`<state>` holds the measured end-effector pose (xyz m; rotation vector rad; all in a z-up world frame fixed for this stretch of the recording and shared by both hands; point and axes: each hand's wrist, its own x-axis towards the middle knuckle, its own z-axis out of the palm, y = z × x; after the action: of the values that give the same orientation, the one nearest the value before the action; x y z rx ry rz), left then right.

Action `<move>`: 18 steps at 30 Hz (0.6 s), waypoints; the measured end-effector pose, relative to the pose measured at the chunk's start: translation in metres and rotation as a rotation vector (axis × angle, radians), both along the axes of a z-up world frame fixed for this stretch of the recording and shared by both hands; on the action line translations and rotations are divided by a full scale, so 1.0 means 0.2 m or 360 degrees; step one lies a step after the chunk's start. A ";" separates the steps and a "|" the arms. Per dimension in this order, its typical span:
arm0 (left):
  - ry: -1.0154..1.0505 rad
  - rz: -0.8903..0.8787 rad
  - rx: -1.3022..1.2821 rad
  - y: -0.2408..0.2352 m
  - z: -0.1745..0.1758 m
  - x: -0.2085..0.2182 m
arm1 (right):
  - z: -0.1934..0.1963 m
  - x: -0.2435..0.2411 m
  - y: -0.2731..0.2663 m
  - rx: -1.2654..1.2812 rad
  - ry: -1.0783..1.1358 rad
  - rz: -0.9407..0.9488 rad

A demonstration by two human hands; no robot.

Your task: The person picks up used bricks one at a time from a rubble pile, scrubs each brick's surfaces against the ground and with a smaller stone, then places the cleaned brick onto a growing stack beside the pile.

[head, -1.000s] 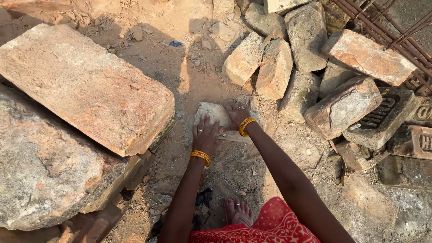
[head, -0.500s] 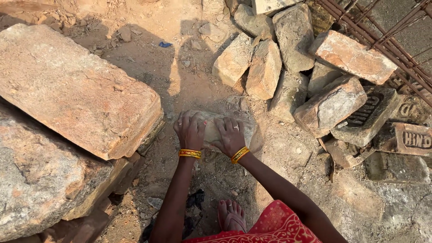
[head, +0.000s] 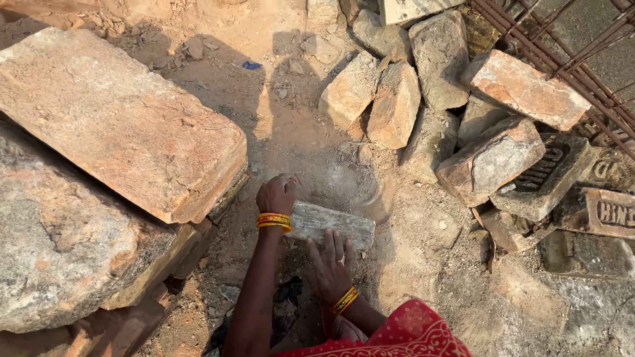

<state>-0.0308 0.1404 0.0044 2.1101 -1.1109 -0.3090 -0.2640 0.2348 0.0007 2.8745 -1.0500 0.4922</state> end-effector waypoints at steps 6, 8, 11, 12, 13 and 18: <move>-0.0012 -0.0005 -0.0159 -0.01 -0.06 -0.01 | 0.06 0.02 -0.02 0.0101 0.0011 -0.0015; -0.0068 -0.0002 -0.0172 -0.02 -0.06 0.01 | 0.05 0.00 -0.02 0.0080 -0.0017 0.0011; 0.0078 -0.0036 0.0208 -0.04 -0.08 0.03 | 0.01 -0.03 0.02 0.0041 -0.0001 0.0017; 0.0043 -0.0037 0.0207 -0.05 -0.11 0.04 | -0.02 -0.05 0.03 -0.0075 0.0047 0.0021; 0.0008 -0.0036 0.0212 -0.05 -0.14 0.05 | -0.05 -0.06 0.06 -0.0184 0.0095 0.0028; 0.0221 -0.0032 0.0600 0.06 -0.01 0.07 | -0.05 -0.15 0.20 0.0051 0.0000 0.0187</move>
<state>-0.0161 0.1518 0.0031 2.3600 -1.0548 -0.7109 -0.2933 0.2748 -0.0098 2.9768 -0.9011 0.4858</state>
